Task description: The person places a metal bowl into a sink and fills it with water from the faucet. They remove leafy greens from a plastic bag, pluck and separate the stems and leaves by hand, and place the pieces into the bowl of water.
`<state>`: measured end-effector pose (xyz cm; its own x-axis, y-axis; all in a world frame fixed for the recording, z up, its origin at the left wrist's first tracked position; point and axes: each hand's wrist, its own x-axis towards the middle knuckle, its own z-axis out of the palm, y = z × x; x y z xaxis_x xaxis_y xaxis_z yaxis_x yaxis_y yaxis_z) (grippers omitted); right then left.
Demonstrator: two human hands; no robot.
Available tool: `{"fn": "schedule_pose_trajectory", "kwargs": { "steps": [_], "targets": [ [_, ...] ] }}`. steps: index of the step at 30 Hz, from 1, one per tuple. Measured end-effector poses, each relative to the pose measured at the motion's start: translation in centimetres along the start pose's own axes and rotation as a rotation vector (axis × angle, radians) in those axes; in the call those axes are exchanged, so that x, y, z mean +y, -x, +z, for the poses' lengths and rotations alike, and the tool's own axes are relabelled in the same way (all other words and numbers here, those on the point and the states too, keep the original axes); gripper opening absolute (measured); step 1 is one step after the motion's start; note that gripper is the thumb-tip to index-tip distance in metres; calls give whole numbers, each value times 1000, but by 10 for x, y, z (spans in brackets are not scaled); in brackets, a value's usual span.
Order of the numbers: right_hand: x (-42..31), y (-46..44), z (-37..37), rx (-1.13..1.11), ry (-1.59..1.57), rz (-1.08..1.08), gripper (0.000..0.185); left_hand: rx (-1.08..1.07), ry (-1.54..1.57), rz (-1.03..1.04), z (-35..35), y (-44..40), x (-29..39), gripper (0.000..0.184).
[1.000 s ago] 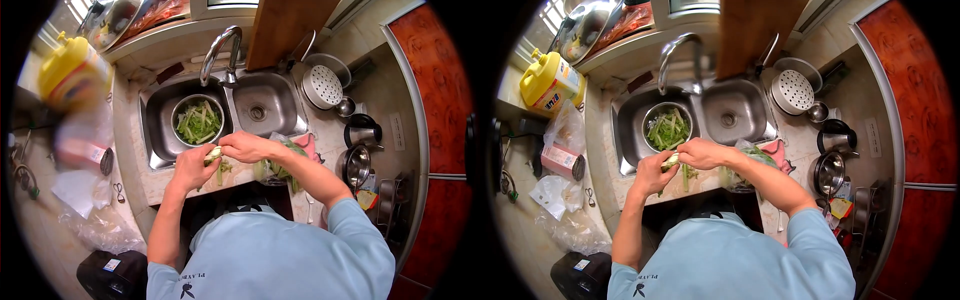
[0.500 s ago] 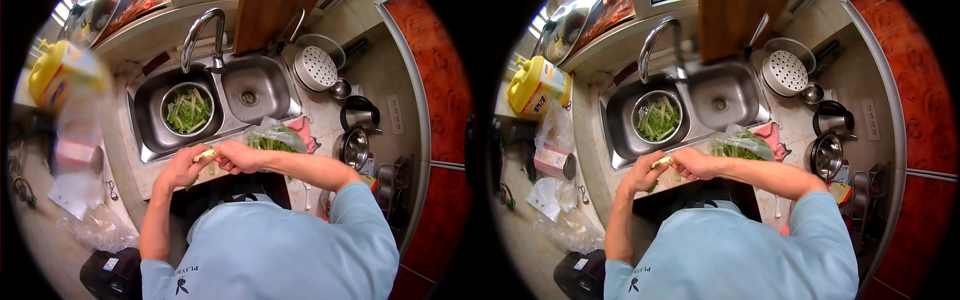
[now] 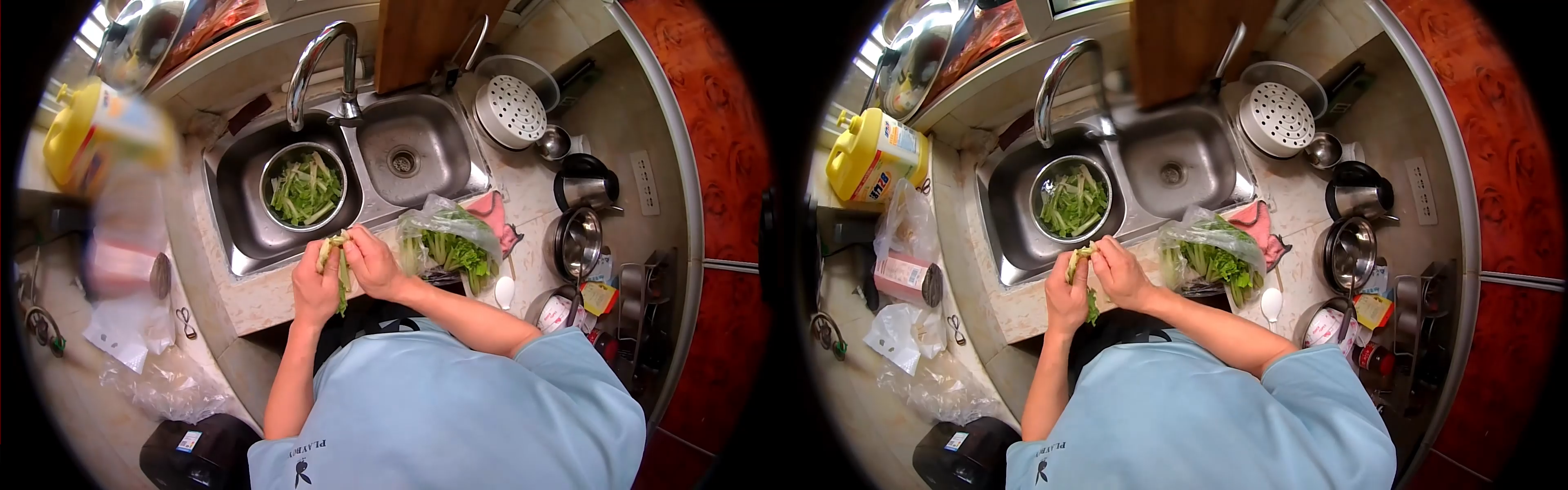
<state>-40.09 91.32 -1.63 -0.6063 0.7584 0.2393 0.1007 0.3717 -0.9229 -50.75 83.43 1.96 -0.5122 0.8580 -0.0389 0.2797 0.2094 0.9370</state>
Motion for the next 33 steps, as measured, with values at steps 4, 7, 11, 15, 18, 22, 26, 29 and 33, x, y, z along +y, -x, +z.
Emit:
{"fn": "schedule_pose_trajectory", "kwargs": {
  "steps": [4,7,11,15,18,22,26,29,33],
  "targets": [
    [16,-14,-26,-29,129,123,21,-258,195,-272,-19,-4,-23,22],
    [11,-19,-41,-190,-173,371,25,-245,256,-284,-27,-19,-45,32],
    [5,-22,-47,-263,-496,518,27,-293,804,-323,-32,-52,-42,39],
    [-7,-19,-48,-250,-671,503,27,-307,953,-290,-30,-58,-19,40],
    [-9,-16,-52,-248,-712,490,28,-207,866,-262,-24,-68,-42,41],
    [-6,-11,-60,-238,-686,525,28,-51,742,-336,-20,-96,-56,38],
    [-7,-5,-60,-165,-708,537,25,158,-4,-163,-21,-128,-73,60],
    [-11,-7,-63,-182,-608,503,23,229,-18,67,-15,-107,-46,53],
    [-9,-5,-61,-244,-522,477,25,-201,-154,540,-6,-55,18,44]
  ]
}}
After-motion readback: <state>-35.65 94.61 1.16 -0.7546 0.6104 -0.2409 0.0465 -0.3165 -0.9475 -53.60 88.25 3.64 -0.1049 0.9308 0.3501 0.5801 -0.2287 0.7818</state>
